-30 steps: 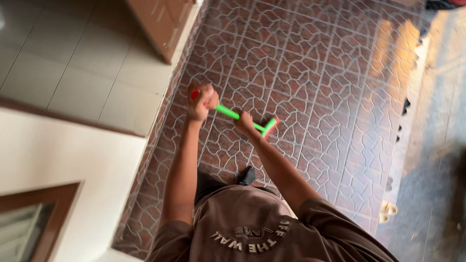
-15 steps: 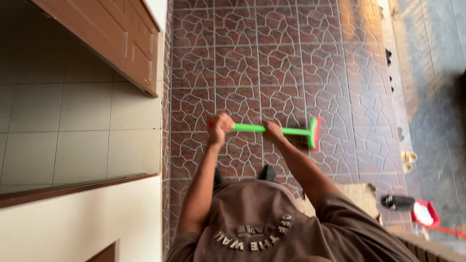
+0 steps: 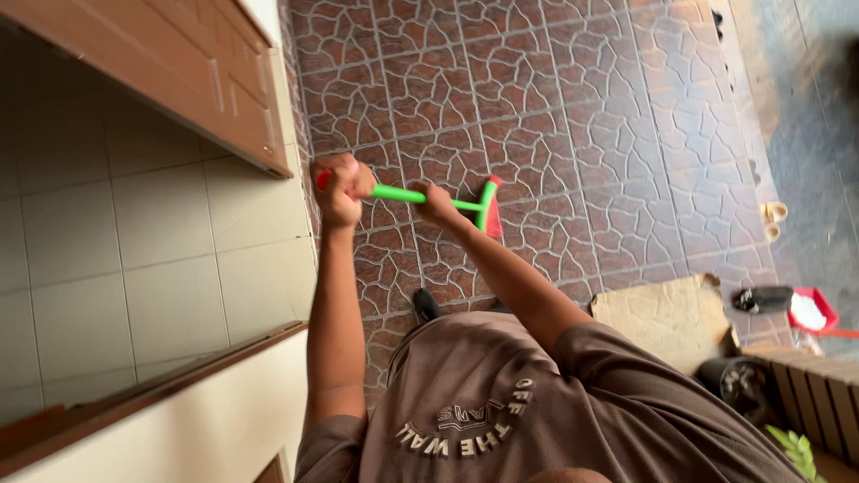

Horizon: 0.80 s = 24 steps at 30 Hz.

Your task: The person sweeps a tiled floor using a green-handled broom with red bristles. They move the broom back and forth across the entryway, sweeping around a wooden shoe rack and near a parked motorcycle.

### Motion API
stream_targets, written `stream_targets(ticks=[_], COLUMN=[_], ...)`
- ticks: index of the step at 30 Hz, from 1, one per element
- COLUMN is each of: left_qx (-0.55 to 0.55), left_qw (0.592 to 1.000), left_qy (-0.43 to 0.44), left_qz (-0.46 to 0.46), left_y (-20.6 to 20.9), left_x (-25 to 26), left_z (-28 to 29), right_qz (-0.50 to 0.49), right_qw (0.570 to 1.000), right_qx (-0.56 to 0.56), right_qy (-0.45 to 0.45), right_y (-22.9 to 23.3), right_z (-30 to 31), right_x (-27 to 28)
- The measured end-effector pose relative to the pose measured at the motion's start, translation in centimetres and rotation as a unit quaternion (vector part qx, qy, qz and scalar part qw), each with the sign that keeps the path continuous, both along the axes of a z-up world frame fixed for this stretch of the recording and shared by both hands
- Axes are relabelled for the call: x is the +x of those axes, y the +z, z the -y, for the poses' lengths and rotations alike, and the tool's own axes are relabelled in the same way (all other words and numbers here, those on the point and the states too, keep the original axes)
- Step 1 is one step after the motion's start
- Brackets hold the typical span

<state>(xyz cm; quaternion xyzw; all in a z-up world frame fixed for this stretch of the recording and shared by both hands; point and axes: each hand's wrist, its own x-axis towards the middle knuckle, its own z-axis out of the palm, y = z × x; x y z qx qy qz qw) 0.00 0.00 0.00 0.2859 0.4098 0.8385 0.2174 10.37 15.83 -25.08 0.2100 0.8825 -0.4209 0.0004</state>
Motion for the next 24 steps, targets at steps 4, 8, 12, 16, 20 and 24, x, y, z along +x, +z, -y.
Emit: stream_targets(ticks=[4, 8, 12, 16, 20, 24], left_qx=[-0.021, -0.15, -0.09, -0.047, 0.009, -0.01], left_qw=[0.992, 0.98, 0.984, 0.994, 1.0, 0.997], left_qy=[0.008, -0.029, -0.01, 0.021, 0.007, -0.005], left_qz=[0.121, 0.128, 0.152, 0.096, 0.002, -0.071], left_y=[-7.6, -12.3, -11.5, -7.7, -1.5, 3.2], left_x=[3.3, 9.8, 11.3, 8.7, 5.8, 5.2], left_z=[-3.7, -7.2, -8.1, -9.0, -9.6, -11.8], right_qz=[0.051, 0.131, 0.175, 0.083, -0.052, -0.099], right_qw=[0.997, 0.986, 0.977, 0.987, 0.993, 0.994], right_qx=[-0.001, 0.095, 0.122, 0.135, 0.099, -0.032], right_qy=[-0.061, -0.034, -0.014, -0.011, -0.026, -0.045], right_y=[-0.5, 0.9, 1.5, 1.5, 1.8, 1.9], right_z=[-4.1, -10.1, -13.1, -14.8, -15.5, -15.3], right_x=[7.3, 15.2, 16.9, 12.3, 4.2, 1.6])
